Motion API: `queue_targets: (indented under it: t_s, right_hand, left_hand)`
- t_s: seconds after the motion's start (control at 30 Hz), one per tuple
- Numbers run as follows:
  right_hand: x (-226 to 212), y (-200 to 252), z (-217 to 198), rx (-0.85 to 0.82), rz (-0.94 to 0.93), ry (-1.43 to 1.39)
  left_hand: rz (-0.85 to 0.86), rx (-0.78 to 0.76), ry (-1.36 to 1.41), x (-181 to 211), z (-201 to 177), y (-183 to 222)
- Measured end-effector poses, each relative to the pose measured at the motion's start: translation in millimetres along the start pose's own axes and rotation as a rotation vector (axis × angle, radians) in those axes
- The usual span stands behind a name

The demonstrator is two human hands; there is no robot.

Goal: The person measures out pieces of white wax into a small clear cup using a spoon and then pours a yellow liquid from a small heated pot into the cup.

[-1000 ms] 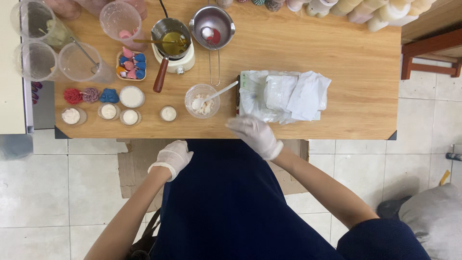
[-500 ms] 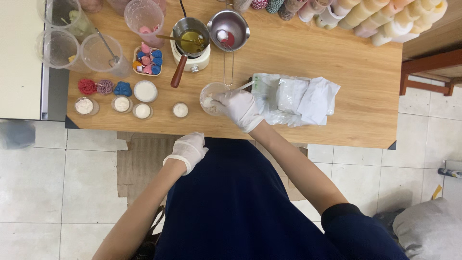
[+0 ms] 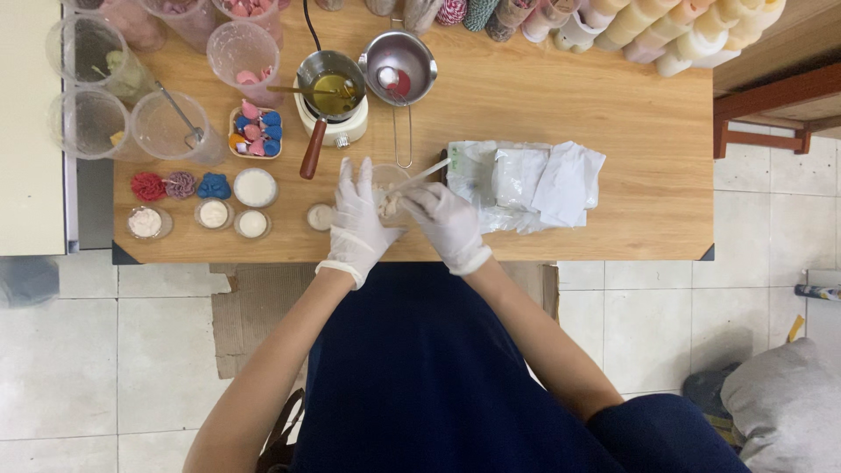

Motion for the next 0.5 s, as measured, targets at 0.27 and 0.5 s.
queue_targets:
  t_s: [0.27, 0.5]
  right_hand:
    - [63, 48, -11, -0.059, 0.496, -0.077]
    - [120, 90, 123, -0.295, 0.274, 0.271]
  left_hand:
    - [-0.164, 0.047, 0.257, -23, -12, -7]
    - [-0.066, 0.179, 0.146, -12, -65, 14]
Point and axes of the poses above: each hand's wrist, its own y-axis away from the middle knuckle, its own z-axis out of the palm, x = y × z, the point moved 10 cm from there along -y, towards the middle knuckle, and after that the axes turned 11 degrees about x, right-handed, at the moved point
